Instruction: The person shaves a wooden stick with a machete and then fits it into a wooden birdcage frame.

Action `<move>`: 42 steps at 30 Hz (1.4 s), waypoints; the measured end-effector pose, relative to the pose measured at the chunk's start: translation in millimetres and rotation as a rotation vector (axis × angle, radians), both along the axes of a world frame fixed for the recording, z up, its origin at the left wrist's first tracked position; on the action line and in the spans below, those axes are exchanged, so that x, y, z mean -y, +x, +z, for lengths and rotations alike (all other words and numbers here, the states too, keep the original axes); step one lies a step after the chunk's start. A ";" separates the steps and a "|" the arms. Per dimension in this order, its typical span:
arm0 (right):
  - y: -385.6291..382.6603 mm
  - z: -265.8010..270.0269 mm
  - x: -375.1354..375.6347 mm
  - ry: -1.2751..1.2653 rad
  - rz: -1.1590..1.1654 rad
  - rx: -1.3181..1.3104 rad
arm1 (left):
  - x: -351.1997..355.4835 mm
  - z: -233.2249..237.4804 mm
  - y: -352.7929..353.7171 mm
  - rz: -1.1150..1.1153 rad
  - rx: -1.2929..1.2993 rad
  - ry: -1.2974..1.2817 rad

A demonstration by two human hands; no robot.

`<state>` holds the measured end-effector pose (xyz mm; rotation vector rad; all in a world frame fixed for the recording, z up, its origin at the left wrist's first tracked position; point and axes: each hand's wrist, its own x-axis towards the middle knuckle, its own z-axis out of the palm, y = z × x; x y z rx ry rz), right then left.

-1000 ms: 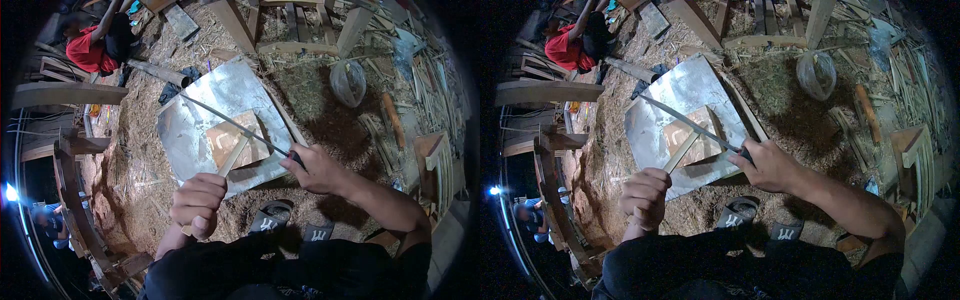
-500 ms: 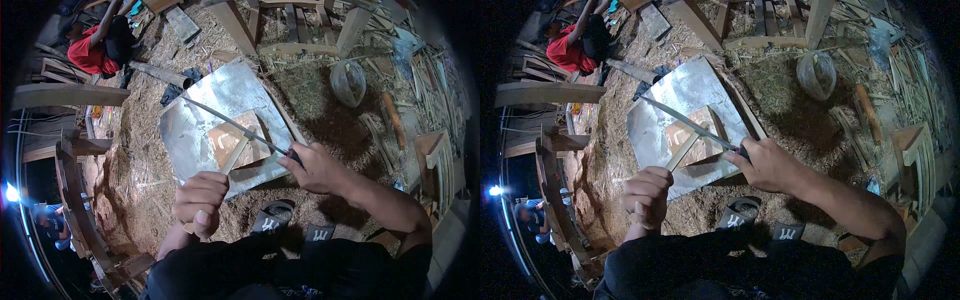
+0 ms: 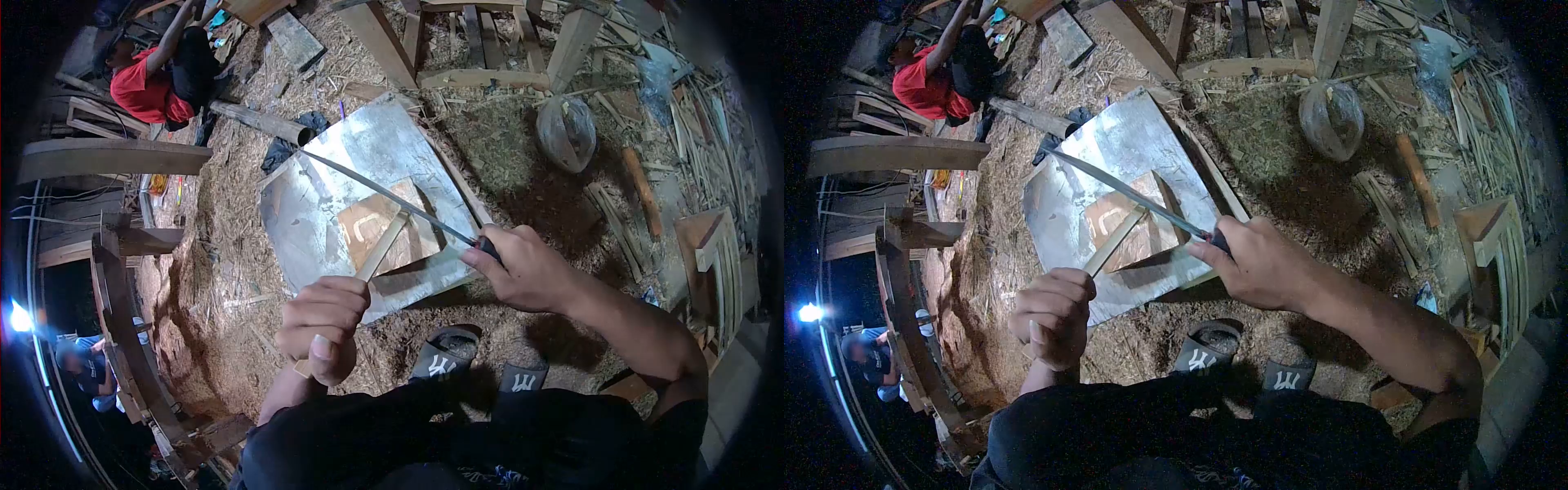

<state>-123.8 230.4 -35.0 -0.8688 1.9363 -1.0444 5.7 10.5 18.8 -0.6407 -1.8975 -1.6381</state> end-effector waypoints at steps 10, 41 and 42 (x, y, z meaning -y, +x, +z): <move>0.4 -10.7 5.5 0.004 0.071 0.018 | 0.2 -3.1 0.2 0.101 -0.021 0.054; 6.4 -0.4 -10.6 -0.376 0.063 -0.068 | 17.2 -2.0 11.7 -0.090 0.111 -0.089; 7.6 -2.0 -6.4 -0.041 0.046 -0.032 | 12.3 -6.1 12.6 0.026 0.075 -0.066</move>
